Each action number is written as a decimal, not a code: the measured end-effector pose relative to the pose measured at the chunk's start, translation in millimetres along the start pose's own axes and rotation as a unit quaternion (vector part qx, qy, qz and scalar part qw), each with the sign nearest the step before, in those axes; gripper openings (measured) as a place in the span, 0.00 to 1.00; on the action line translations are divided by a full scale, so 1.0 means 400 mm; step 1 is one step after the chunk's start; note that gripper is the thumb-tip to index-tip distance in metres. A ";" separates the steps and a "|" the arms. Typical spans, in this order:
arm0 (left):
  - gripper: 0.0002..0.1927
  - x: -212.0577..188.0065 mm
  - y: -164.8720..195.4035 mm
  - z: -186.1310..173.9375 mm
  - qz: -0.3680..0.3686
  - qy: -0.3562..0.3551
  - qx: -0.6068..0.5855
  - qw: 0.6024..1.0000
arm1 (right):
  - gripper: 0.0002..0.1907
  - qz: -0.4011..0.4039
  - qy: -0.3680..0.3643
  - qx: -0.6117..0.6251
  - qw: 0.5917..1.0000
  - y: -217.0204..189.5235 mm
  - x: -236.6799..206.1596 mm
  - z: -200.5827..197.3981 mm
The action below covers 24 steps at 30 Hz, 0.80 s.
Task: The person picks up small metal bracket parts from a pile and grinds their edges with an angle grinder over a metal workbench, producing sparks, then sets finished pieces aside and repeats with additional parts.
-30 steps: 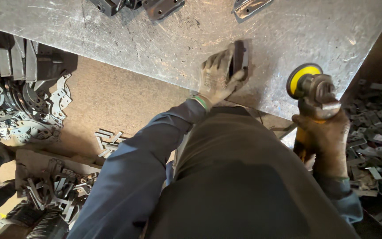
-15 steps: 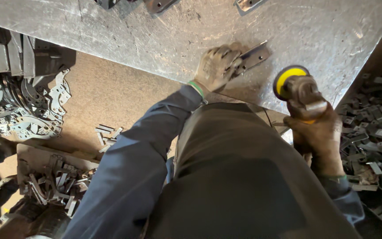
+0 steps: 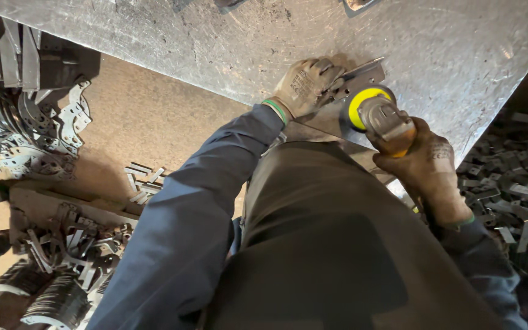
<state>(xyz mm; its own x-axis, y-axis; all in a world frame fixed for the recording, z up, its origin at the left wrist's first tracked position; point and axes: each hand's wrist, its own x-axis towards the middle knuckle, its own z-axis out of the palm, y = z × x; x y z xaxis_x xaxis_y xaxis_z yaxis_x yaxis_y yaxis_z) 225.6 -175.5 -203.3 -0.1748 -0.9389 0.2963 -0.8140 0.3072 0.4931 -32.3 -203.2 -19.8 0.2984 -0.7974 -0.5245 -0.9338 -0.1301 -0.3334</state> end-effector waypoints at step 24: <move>0.21 0.011 -0.005 -0.012 -0.026 -0.065 -0.039 0.997 | 0.50 -0.009 0.066 0.000 0.998 0.046 0.018 0.023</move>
<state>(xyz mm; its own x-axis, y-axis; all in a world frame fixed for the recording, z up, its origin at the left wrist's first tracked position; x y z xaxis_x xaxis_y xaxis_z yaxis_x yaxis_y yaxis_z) 229.1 -179.5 -199.2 -0.2080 -0.9644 0.1634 -0.7789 0.2643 0.5687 -45.4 -205.9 -36.8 0.2861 -0.8655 -0.4112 -0.9285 -0.1444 -0.3421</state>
